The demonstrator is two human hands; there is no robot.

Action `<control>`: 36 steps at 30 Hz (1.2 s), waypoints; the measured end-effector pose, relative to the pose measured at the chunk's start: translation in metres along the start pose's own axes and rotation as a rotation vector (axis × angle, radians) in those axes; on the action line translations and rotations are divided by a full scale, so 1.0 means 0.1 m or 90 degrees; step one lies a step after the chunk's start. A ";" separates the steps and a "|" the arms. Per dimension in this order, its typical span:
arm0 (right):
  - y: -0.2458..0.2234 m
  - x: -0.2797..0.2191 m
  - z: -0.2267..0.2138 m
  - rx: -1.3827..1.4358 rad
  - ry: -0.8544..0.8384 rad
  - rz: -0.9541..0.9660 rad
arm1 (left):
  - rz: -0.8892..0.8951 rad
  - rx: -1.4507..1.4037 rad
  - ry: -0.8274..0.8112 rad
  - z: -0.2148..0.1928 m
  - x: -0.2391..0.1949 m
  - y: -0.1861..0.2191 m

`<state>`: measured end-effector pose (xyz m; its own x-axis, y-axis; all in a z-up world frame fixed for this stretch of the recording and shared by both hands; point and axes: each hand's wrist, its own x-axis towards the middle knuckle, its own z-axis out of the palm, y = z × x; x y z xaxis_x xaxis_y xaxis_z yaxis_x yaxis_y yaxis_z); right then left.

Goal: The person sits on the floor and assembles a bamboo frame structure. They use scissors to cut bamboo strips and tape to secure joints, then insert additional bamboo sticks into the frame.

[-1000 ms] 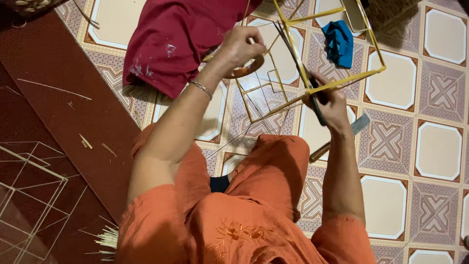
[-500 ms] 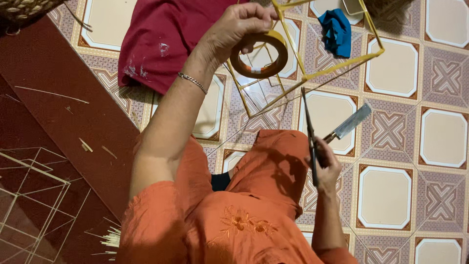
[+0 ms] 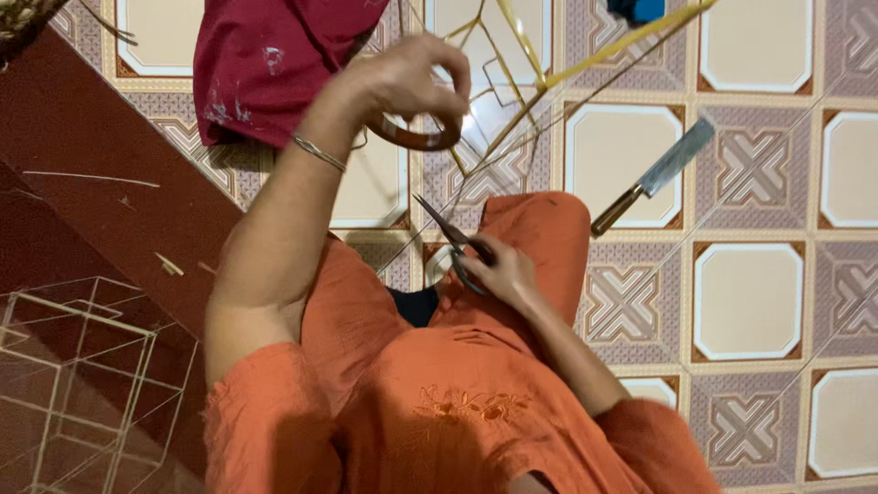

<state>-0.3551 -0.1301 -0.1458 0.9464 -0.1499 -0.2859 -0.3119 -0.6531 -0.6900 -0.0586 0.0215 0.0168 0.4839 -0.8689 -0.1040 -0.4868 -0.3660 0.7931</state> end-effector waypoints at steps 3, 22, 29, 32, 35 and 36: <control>-0.06 0.52 0.47 -0.077 -0.093 0.081 | -0.073 0.107 -0.127 0.47 0.07 0.14; 0.47 1.07 0.77 0.272 0.063 -0.012 | 0.141 0.037 0.274 0.50 0.12 -0.06; 0.82 1.29 -0.36 0.239 0.421 -0.077 | -0.021 -0.107 0.257 0.09 -0.11 -0.12; 0.83 1.38 -0.38 0.202 0.318 -0.062 | -0.056 -0.130 0.291 0.00 -0.09 -0.12; 0.75 1.30 -0.34 0.233 0.350 -0.121 | -0.032 -0.187 0.337 -0.07 -0.13 -0.30; 0.71 1.26 -0.35 0.249 0.377 -0.160 | -0.016 -0.218 0.354 -0.08 -0.13 -0.37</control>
<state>-0.2551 -0.2213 -0.2077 0.8448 -0.4780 0.2405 0.0164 -0.4261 -0.9045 -0.0408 0.0493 -0.0065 0.8409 -0.5260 0.1276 -0.2551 -0.1773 0.9505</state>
